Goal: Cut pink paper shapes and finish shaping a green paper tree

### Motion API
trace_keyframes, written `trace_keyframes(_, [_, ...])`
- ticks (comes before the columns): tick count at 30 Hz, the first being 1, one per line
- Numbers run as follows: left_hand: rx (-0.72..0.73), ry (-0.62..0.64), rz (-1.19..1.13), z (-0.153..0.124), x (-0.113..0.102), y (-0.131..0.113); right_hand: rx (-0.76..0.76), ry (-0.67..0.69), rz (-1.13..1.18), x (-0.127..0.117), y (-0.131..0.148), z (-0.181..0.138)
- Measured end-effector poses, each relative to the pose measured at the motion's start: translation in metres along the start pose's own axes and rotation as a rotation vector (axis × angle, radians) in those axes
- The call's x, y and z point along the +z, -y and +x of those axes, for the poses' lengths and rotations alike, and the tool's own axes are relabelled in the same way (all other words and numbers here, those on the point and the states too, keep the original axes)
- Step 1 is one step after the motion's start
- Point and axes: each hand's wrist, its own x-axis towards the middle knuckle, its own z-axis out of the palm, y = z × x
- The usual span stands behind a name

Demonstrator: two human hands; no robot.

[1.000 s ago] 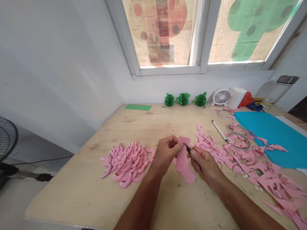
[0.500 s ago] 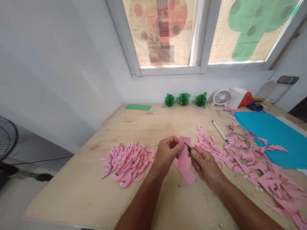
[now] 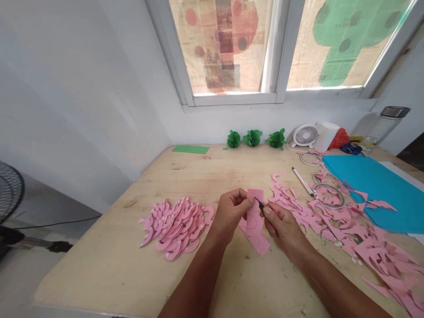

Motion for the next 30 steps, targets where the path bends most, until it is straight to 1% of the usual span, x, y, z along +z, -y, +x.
trace_keyframes(6, [0.029, -0.085, -0.020, 0.003, -0.001, 0.000, -0.009, 0.007, -0.010, -0.001, -0.001, 0.001])
trace_keyframes(9, [0.026, -0.078, -0.042, 0.003, -0.001, 0.001, -0.004, -0.002, 0.006, -0.001, -0.002, 0.002])
trace_keyframes(15, [-0.007, -0.086, -0.158, 0.000, 0.004, 0.002, -0.011, -0.008, 0.064, 0.000, -0.002, 0.001])
trace_keyframes(19, [-0.005, -0.113, -0.161, -0.001, 0.008, 0.003, -0.014, 0.008, 0.074, -0.001, -0.001, 0.001])
trace_keyframes(24, [-0.005, -0.108, -0.165, -0.001, 0.011, 0.006, 0.011, 0.023, 0.089, 0.001, 0.002, 0.000])
trace_keyframes(30, [0.001, -0.118, -0.173, -0.001, 0.015, 0.007, 0.027, -0.050, 0.089, 0.003, 0.002, -0.001])
